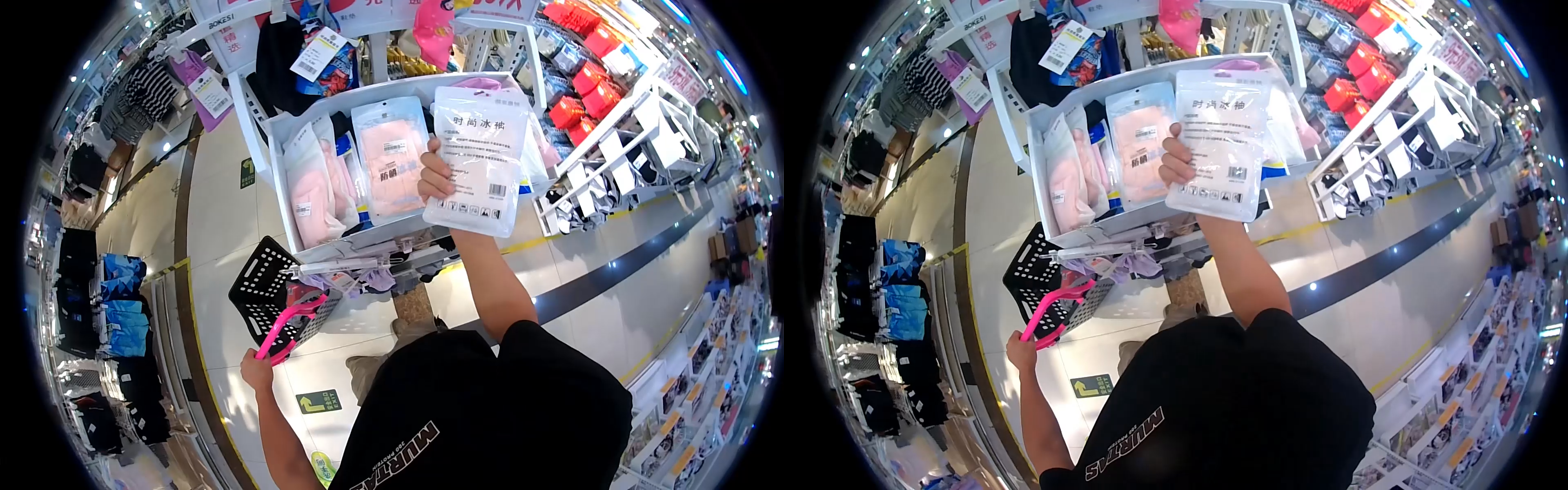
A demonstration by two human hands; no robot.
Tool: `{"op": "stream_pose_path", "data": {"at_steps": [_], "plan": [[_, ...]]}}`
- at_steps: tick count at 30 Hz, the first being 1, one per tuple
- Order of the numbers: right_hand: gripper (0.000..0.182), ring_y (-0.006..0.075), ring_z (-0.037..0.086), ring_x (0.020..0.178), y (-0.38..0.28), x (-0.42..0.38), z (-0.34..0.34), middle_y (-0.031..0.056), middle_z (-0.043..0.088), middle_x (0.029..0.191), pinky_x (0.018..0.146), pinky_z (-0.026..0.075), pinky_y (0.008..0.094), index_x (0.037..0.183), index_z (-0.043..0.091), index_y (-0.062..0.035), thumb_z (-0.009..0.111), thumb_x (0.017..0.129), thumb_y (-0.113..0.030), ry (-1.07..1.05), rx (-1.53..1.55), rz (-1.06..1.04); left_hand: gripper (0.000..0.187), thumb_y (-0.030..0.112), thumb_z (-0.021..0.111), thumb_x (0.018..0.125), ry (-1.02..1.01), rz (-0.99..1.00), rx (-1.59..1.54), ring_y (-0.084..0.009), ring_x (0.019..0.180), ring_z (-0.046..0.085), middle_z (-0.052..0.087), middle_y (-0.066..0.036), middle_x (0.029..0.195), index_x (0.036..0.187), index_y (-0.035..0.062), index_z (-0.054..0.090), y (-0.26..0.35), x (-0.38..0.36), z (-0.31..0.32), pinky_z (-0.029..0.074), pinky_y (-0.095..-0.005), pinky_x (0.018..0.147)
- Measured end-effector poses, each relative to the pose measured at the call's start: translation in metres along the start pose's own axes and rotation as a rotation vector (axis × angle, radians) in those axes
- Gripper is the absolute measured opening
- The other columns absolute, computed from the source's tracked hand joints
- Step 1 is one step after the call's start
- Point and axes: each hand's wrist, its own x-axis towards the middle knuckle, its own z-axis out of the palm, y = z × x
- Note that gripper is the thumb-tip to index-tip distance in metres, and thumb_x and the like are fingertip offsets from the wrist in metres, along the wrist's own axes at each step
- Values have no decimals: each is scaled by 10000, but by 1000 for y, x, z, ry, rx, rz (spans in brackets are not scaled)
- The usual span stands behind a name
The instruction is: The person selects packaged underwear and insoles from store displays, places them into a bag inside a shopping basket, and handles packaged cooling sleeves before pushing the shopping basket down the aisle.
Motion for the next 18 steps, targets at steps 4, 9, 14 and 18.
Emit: {"op": "stream_pose_path", "data": {"at_steps": [4,9,14,18], "plan": [[566,153,412,532,9,-4,13,55,410,746,546,357,301,1202,499,48,425,980,-467,-84,35,74,213,240,715,757,3,3,-11,-416,722,654,670,-186,743,739,45,631,-1,1,4,512,-502,660],[553,155,423,540,5,-5,12,60,418,750,548,361,304,1222,494,49,411,992,-447,-153,35,96,231,254,720,758,2,1,20,-419,732,654,670,-187,745,746,40,632,6,-2,2,512,-505,669],[550,161,429,548,-2,-4,1,63,424,752,552,363,305,1229,494,42,412,991,-447,-125,9,85,235,261,719,759,22,2,-8,-419,731,652,668,-187,740,750,42,636,8,-5,0,513,-503,670],[550,165,424,544,-3,-1,3,66,427,750,554,357,306,1216,503,40,419,987,-454,-112,-11,66,232,263,717,762,4,-19,1,-411,736,655,673,-180,757,754,44,639,9,-3,0,514,-501,673]]}}
